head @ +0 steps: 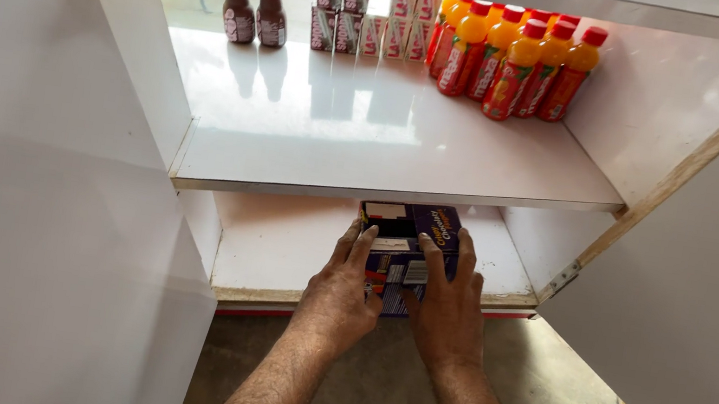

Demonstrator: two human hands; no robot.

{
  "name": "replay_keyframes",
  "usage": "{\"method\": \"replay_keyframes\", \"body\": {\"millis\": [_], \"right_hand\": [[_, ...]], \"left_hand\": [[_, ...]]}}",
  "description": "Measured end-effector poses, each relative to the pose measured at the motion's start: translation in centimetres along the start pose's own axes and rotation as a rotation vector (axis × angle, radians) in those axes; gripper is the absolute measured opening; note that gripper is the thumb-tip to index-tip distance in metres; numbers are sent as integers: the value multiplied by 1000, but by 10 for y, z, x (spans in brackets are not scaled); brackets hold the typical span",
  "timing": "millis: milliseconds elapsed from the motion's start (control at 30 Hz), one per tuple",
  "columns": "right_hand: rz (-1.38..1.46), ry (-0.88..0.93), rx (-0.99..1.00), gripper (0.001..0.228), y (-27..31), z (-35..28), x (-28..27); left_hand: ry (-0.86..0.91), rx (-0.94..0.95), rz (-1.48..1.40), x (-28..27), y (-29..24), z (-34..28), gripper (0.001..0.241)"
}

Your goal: Organizing chocolate boxes and other grocery items on store shelves.

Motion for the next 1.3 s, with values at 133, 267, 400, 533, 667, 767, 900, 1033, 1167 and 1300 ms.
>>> {"method": "replay_keyframes", "body": {"millis": [133, 267, 400, 533, 667, 767, 900, 1033, 1167, 1300], "right_hand": [[26, 3, 12, 82, -5, 0, 10], [30, -104, -46, 82, -14, -8, 8], [53, -84, -40, 86, -8, -6, 14], [136, 28, 35, 87, -16, 10, 21], [178, -102, -69, 92, 21, -32, 51], [201, -193, -103, 92, 21, -5, 49], [201, -151, -115, 101, 24, -2, 51], [258, 14, 59, 106, 18, 4, 53], [270, 85, 74, 112, 17, 1, 61], [262, 218, 107, 113, 4, -9, 55]], "left_hand": [[-26, 35, 13, 8, 4, 8, 94], [32, 6, -60, 0, -8, -4, 96], [67, 29, 92, 3, 0, 2, 105], [58, 23, 44, 5, 1, 15, 106], [43, 88, -54, -6, 65, -20, 101], [0, 229, -46, -1, 62, 9, 103], [-110, 308, -107, 0, 70, 22, 97], [-103, 266, -178, 14, 73, 29, 100], [-151, 284, -207, 9, 76, 28, 98], [-72, 174, -159, 17, 76, 17, 99]]}}
Point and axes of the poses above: each hand's wrist, its own z-axis towards the middle knuckle, its own x-axis out of the palm, y = z × x, the point moved 8 cm from there along z, towards the middle knuckle, and after that the axes turned 11 degrees about -y, right-handed, at the moved point
